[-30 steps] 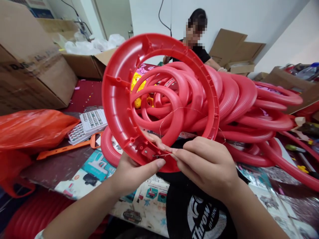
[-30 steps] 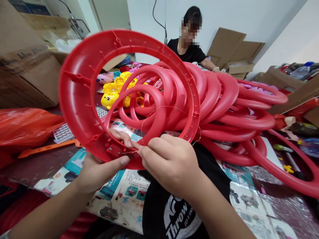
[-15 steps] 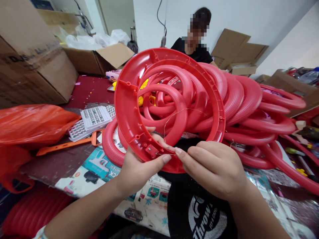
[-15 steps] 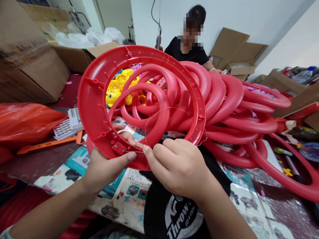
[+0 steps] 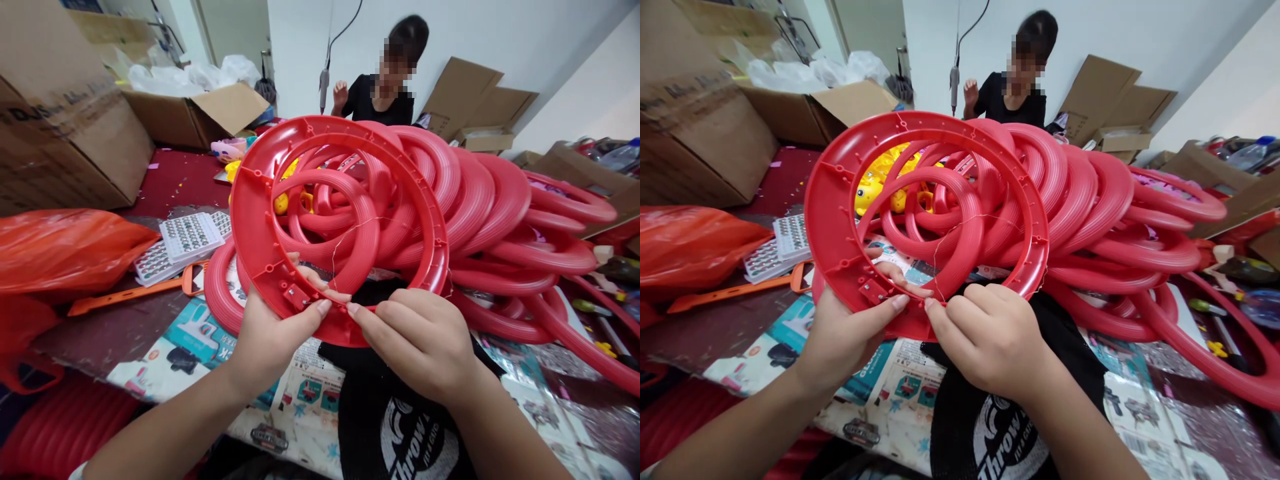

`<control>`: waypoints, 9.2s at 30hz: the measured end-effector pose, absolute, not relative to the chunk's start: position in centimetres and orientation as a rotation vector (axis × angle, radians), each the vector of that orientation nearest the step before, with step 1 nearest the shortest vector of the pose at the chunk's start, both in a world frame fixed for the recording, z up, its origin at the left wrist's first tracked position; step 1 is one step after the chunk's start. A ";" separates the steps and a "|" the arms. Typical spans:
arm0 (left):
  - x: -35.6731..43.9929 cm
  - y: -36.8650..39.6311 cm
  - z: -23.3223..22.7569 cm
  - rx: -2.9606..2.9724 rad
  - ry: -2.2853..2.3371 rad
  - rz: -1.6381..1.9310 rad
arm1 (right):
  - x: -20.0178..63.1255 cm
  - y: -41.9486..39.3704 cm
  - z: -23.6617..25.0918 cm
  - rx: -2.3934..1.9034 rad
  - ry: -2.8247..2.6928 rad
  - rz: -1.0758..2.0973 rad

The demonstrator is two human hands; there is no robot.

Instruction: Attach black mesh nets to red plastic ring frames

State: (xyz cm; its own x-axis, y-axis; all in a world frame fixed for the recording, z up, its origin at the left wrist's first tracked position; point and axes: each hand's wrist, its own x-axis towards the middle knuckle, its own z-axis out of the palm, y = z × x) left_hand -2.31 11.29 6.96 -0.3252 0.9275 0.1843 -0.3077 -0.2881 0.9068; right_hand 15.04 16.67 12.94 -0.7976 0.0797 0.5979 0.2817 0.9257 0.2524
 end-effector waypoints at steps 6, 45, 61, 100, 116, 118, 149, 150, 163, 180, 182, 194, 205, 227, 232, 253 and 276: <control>-2.4 11.3 7.9 0.709 0.837 1.718 | 15.2 16.4 12.9 -0.210 -2.460 -0.468; -1.1 13.0 6.9 0.648 0.803 1.864 | 14.3 17.2 11.3 -0.280 -2.450 -0.606; -2.1 12.8 7.6 0.667 0.911 1.944 | 14.9 17.2 12.3 -0.504 -2.477 -0.233; -1.4 12.9 7.7 0.670 0.855 1.882 | 15.0 17.2 12.9 -0.532 -2.489 -0.251; -2.6 12.7 8.0 0.615 0.894 1.832 | 14.7 16.2 13.0 -0.491 -2.496 -0.645; -2.4 12.6 8.1 0.615 0.882 1.803 | 14.5 16.1 12.8 -0.496 -2.471 -0.648; -1.7 12.3 7.1 0.817 1.006 1.913 | 13.1 14.8 12.5 -0.694 -2.234 -0.331; -1.7 12.3 7.1 0.820 1.008 1.913 | 13.2 14.8 12.6 -0.652 -2.243 -0.364; -2.1 12.4 7.2 0.753 1.024 1.887 | 14.3 16.0 12.5 -0.402 -2.422 -0.450; -2.3 12.8 7.5 0.706 0.932 1.903 | 14.2 16.4 12.5 -0.415 -2.444 -0.424; -2.4 12.8 7.3 0.721 0.964 1.892 | 14.2 16.4 12.5 -0.397 -2.436 -0.436; -2.3 12.9 7.4 0.764 0.985 1.973 | 14.6 16.8 12.7 -0.391 -2.482 -0.485; -2.4 12.7 7.7 0.749 1.021 1.937 | 14.9 16.8 13.2 -0.227 -2.496 -0.542; -1.5 12.0 8.1 0.541 0.905 1.831 | 13.9 16.1 12.2 -0.522 -2.500 -0.495; -0.6 12.4 7.8 0.406 0.883 1.803 | 13.3 16.3 11.2 -0.533 -2.488 -0.517; -0.6 12.9 7.6 0.467 0.593 1.804 | 12.7 16.4 10.5 -0.468 -2.322 -0.396; -1.3 11.9 6.3 0.551 0.811 1.880 | 13.0 15.2 11.9 -0.469 -2.422 -0.134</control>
State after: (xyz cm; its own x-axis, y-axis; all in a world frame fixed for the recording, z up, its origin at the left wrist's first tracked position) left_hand -1.32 11.94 6.34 -0.4194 0.9075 0.0241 -0.6051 -0.2992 0.7378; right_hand 13.00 15.22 11.94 -0.7191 0.2981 0.6278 0.3654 0.9306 -0.0233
